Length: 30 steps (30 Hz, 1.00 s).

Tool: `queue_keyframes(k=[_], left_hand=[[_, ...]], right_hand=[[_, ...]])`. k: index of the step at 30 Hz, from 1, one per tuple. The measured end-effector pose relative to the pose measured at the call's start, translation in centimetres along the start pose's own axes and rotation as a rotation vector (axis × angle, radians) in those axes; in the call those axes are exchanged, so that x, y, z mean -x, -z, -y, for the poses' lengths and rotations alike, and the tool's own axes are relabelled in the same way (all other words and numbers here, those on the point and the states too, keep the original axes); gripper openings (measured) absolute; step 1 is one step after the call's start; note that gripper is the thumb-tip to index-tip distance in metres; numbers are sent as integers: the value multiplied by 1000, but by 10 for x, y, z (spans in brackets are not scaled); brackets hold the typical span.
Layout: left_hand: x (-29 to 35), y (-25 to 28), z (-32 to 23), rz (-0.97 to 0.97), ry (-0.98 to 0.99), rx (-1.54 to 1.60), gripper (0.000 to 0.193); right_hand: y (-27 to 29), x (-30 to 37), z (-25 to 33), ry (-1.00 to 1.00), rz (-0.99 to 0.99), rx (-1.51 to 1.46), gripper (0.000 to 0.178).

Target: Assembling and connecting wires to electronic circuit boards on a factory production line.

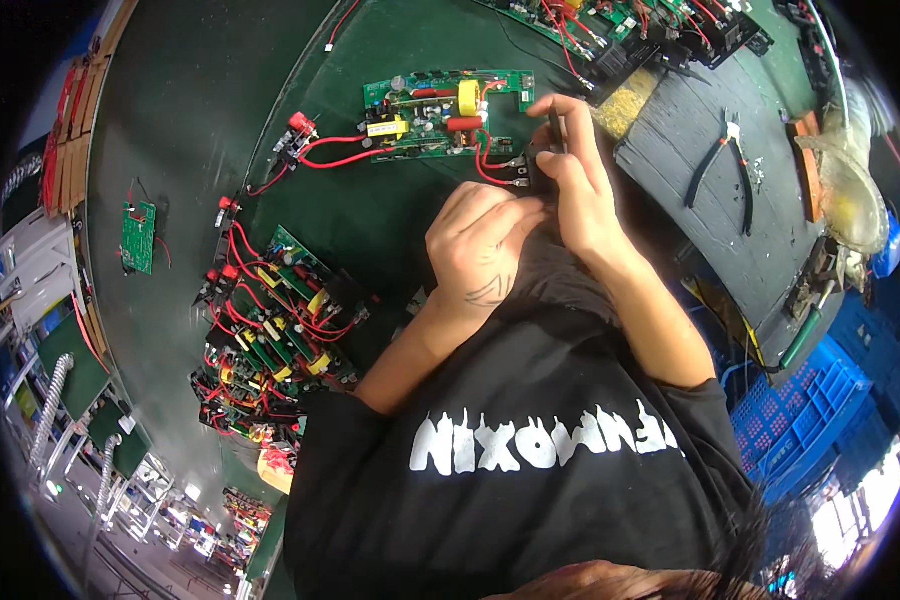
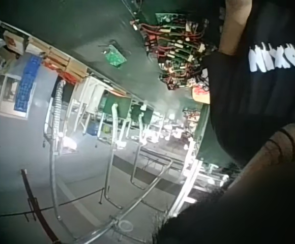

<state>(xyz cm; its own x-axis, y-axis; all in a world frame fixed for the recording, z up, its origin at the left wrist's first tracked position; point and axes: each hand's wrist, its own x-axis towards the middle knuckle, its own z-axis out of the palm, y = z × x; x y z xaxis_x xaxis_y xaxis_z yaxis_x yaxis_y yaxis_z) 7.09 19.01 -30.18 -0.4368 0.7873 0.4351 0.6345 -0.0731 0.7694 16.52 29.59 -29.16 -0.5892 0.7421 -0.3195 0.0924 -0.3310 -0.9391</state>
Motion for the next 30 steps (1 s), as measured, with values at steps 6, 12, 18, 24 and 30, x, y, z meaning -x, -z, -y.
queue_keyframes(k=[6,12,18,24,30], left_hand=[[1,-1,0,-33,-26,25,21],[-7,6,6,44,-78,6,17],[-29,33,-18,257,-122,-138,22],[-86,78,-11,471,-33,-530,78],[-105,65,29,763,-27,-769,130]], right_hand=[[-5,-1,-9,108,3,29,45],[-4,-4,-11,52,64,44,46],[9,4,-18,62,55,-29,45],[37,18,-29,135,42,61,60],[60,14,-45,-37,177,-189,59]])
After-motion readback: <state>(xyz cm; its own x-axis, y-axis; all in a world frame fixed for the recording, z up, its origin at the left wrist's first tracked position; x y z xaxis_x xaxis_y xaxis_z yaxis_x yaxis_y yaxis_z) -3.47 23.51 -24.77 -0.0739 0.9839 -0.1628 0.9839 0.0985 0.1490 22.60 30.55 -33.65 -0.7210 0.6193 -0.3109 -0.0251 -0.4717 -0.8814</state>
